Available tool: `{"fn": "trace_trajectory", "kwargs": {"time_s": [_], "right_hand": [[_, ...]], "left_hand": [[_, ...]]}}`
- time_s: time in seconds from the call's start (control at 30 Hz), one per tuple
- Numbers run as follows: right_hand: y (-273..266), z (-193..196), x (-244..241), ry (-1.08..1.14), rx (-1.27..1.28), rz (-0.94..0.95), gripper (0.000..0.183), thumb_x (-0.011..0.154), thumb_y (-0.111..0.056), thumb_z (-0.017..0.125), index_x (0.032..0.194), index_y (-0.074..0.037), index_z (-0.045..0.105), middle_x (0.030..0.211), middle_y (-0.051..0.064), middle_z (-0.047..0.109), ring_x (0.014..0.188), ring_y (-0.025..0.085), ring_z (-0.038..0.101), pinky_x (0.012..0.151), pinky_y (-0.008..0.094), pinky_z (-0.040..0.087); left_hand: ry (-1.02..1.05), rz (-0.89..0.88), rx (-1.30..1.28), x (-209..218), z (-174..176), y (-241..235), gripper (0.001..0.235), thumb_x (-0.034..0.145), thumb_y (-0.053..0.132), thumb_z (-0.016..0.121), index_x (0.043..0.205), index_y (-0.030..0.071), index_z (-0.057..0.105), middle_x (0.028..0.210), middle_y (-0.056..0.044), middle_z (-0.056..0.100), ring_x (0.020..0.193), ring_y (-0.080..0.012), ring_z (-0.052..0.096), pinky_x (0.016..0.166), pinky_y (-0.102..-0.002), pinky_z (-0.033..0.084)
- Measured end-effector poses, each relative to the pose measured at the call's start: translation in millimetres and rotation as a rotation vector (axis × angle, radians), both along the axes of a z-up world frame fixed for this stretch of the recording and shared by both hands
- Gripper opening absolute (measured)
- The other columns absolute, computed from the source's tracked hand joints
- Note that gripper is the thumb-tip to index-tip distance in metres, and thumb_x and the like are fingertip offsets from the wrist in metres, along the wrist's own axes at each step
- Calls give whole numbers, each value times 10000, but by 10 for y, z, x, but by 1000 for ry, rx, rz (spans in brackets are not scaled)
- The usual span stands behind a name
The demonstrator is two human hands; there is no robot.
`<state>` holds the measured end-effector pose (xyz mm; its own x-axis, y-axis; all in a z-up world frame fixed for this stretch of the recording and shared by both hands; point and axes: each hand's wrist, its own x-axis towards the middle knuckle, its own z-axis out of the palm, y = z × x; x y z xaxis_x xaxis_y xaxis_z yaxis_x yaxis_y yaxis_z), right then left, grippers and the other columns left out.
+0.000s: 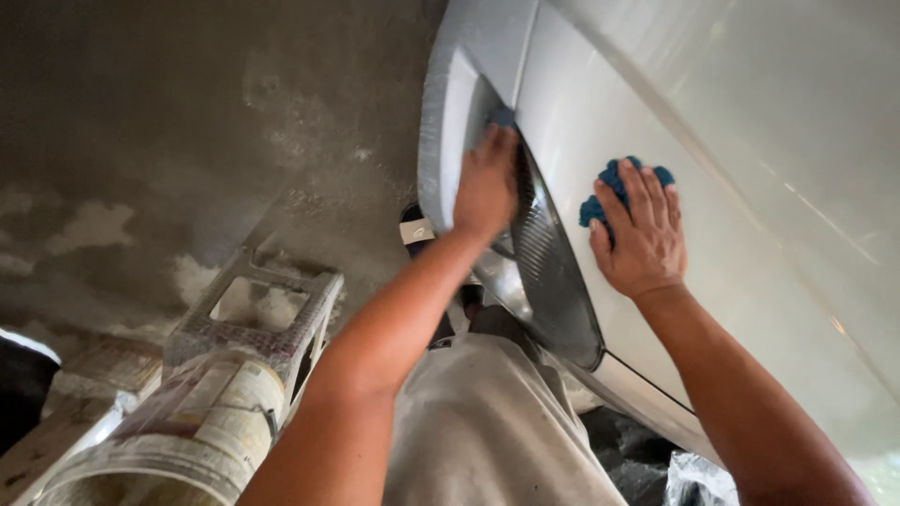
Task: Sanding and cleaning a car headlight using wet sandpaper and a cloth.
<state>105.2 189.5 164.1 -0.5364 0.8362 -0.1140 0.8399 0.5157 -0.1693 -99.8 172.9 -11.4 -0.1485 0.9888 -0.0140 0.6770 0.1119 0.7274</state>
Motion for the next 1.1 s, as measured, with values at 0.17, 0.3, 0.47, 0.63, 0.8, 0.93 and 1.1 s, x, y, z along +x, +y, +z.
{"fn": "trace_trajectory", "kwargs": {"time_s": [0.17,0.3,0.47,0.63,0.8,0.93,1.1], "right_hand": [[187,-127,-285,-33,-55,41,529,983,-324,597,1480,-145,587,1673,168,358,1536,417,297,1228,633,200],[627,-614,-839,-128,-44,295,567,987,-394,572,1494,-140,576,1678,159,331,1542,391,265,1242,602,157],[1033,-1320,-1563,-460,-112,408,551,966,-426,522,1427,-130,573,1662,163,283,1520,380,213,1200,599,92],[95,-1624,-1544,-758,-88,693,443,1011,-263,447,1375,-101,642,1563,170,467,1486,390,341,1187,675,142],[-762,-1739,-867,-355,-94,929,435,885,-253,564,1185,29,703,1410,244,582,1337,421,506,1151,640,251],[183,-1014,-1216,-412,-175,889,584,752,-293,648,1267,-22,688,1395,210,562,1338,403,484,1145,606,253],[798,-909,-1267,-288,-108,461,443,956,-282,563,1261,20,674,1377,224,596,1321,413,505,1110,599,332]], "left_hand": [[-160,-260,-71,-79,964,-1107,669,855,16,642,1502,57,480,1562,-206,431,1298,-405,511,1114,-514,409],[-252,-30,-8,-319,534,-1885,609,842,20,659,1439,72,554,1477,-177,566,1327,-375,549,1119,-459,448],[-186,270,-135,-1014,425,-2379,508,914,30,614,1421,59,592,1447,-202,591,1289,-390,583,1090,-442,468],[-213,468,-202,-1256,603,-2753,444,972,61,591,1415,40,582,1465,-210,582,1341,-388,560,1129,-424,449],[-243,525,-268,-1158,484,-2756,424,963,82,606,1384,38,610,1444,-221,585,1340,-390,546,1122,-420,429],[-249,455,-265,-1029,417,-2421,422,953,88,614,1372,37,619,1437,-217,592,1331,-388,547,1120,-427,431],[-283,324,-213,-880,370,-1808,425,955,91,605,1377,41,612,1430,-196,598,1298,-392,560,1092,-438,461]]}}
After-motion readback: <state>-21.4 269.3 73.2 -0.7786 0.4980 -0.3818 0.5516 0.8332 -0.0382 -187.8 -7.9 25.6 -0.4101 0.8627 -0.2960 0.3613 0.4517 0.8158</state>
